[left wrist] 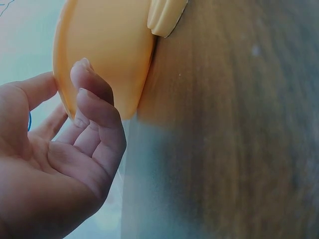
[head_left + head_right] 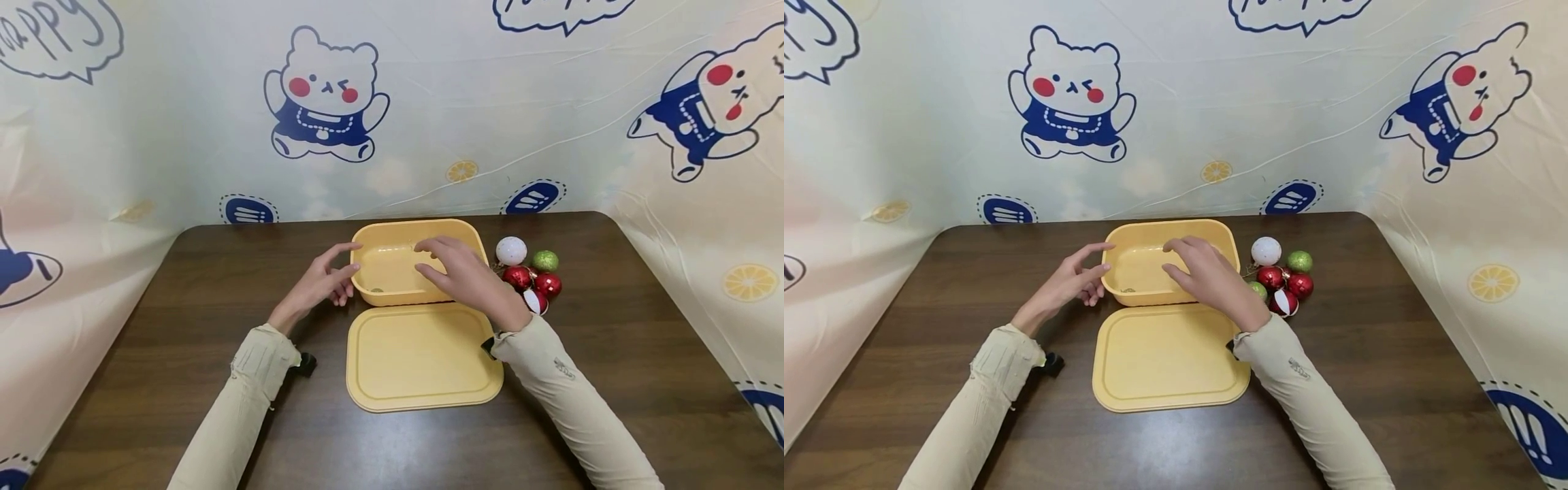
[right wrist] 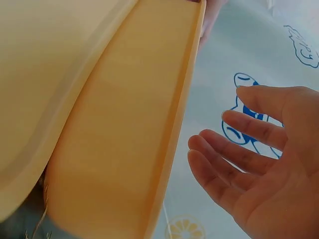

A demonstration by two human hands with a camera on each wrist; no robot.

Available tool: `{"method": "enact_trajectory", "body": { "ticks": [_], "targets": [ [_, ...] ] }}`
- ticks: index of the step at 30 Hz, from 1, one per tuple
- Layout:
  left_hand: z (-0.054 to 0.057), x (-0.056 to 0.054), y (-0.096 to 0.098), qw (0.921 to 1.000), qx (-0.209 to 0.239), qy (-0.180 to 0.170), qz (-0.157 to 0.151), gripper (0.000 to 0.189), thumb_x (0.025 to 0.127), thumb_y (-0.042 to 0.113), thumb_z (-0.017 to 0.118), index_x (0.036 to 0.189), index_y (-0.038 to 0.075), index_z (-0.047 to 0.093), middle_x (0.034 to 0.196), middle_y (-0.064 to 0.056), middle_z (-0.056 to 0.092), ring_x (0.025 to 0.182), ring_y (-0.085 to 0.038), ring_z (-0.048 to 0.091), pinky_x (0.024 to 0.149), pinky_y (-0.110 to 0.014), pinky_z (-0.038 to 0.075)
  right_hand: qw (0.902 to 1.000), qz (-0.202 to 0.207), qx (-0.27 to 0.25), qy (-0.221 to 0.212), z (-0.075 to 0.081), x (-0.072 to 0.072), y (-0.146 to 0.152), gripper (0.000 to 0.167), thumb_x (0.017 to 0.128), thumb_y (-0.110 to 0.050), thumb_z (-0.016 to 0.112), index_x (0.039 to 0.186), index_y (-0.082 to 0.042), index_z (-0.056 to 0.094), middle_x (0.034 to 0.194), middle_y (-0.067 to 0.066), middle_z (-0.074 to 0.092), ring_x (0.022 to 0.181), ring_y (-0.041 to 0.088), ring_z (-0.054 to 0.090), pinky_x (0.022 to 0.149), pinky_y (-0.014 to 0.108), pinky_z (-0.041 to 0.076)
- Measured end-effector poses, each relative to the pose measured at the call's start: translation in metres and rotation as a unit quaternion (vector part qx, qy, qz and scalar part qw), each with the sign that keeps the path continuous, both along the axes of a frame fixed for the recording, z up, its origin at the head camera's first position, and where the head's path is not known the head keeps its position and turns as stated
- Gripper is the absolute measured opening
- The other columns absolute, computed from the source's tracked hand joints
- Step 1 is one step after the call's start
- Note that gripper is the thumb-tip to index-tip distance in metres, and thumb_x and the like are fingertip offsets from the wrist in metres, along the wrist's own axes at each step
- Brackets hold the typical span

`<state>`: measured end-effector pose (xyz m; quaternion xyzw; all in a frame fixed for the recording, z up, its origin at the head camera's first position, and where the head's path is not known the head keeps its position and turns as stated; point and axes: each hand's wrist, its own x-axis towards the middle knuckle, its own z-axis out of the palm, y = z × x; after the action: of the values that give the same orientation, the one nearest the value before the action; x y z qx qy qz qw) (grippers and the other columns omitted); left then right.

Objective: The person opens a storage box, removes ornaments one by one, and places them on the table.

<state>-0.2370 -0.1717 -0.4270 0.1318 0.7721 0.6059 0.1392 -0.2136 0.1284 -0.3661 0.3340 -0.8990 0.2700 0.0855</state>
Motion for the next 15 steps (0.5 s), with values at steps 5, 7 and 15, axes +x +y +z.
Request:
{"method": "enact_trajectory", "body": {
  "ticks": [5, 7, 15],
  "targets": [
    [0.001, -0.001, 0.001, 1.0000, -0.004, 0.000, 0.003, 0.048, 0.101, 0.033, 0.059, 0.146, 0.029, 0.043, 0.070, -0.018, 0.061, 0.049, -0.024, 0.057, 0.046, -0.033, 0.050, 0.9995, 0.014, 0.004, -0.028, 0.000, -0.007, -0.016, 0.033, 0.100, -0.023, 0.062, 0.125, -0.001, 0.063, 0.123, 0.015, 0.065, 0.105, 0.032, 0.064, 0.091, 0.043, 0.051],
    [0.001, -0.001, 0.001, 1.0000, -0.007, -0.001, 0.003, 0.048, 0.101, 0.033, 0.059, 0.147, 0.028, 0.043, 0.070, -0.019, 0.062, 0.049, -0.024, 0.057, 0.046, -0.033, 0.050, 0.9989, 0.019, 0.011, -0.042, -0.001, -0.010, -0.022, 0.033, 0.101, -0.023, 0.061, 0.125, 0.000, 0.063, 0.121, 0.016, 0.066, 0.104, 0.032, 0.064, 0.093, 0.043, 0.049],
    [0.000, -0.001, 0.001, 0.9999, -0.010, -0.005, 0.004, 0.052, 0.101, 0.033, 0.059, 0.149, 0.023, 0.041, 0.070, -0.019, 0.062, 0.049, -0.024, 0.057, 0.046, -0.033, 0.050, 0.9911, 0.039, 0.017, -0.126, -0.016, -0.024, -0.046, 0.033, 0.103, -0.023, 0.057, 0.124, 0.001, 0.063, 0.116, 0.012, 0.068, 0.097, 0.023, 0.065, 0.085, 0.037, 0.054]
  ]
}}
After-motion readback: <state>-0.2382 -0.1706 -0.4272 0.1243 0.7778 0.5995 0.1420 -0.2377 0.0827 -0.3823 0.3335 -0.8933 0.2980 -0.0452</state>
